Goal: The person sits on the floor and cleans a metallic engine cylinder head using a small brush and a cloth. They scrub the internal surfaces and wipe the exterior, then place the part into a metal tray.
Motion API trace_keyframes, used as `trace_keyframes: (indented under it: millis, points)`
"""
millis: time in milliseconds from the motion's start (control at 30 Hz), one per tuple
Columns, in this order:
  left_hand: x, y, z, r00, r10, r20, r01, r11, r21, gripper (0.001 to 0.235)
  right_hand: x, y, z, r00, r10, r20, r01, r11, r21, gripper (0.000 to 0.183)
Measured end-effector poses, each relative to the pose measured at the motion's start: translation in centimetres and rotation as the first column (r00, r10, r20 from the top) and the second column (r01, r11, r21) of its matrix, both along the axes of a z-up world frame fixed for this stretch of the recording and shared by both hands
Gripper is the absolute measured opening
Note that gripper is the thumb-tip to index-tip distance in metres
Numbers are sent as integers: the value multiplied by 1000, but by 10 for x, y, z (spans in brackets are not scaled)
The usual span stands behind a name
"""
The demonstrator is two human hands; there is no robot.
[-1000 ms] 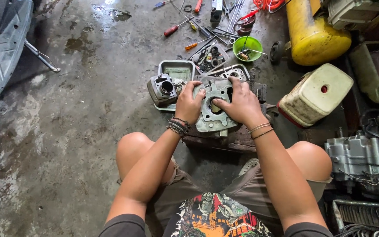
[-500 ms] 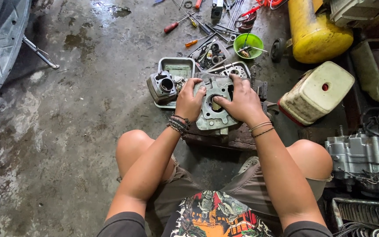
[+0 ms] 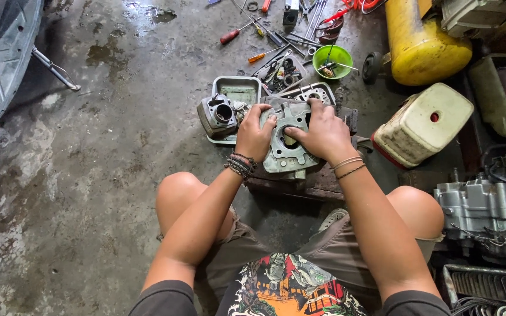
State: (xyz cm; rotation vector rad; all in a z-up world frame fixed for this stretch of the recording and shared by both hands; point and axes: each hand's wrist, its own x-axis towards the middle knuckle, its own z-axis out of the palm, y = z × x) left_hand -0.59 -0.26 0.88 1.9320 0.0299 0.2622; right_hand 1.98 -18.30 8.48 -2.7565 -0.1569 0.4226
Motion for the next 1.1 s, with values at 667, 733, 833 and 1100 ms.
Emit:
trace_keyframes:
  millis: [667,733,833,1100]
  points:
    - [-1,-2,-5,1000,-3,7,2,1000,31,39,-4,-11,-2,998,-49,-50,56,989,138,92]
    - [1,-2,-1,1000,4,8,-5,999,46,39,0,-7,0,998,-53,-46,57,995,78,90]
    - [-1,-2,-3,1000,-1,18,1,1000,31,37,-5,-9,2,999,-35,-27,36,998,57,84]
    - [-2,-5,3,999,15,40,-17,998,56,36,1,-8,3,997,-38,-67,42,997,59,81]
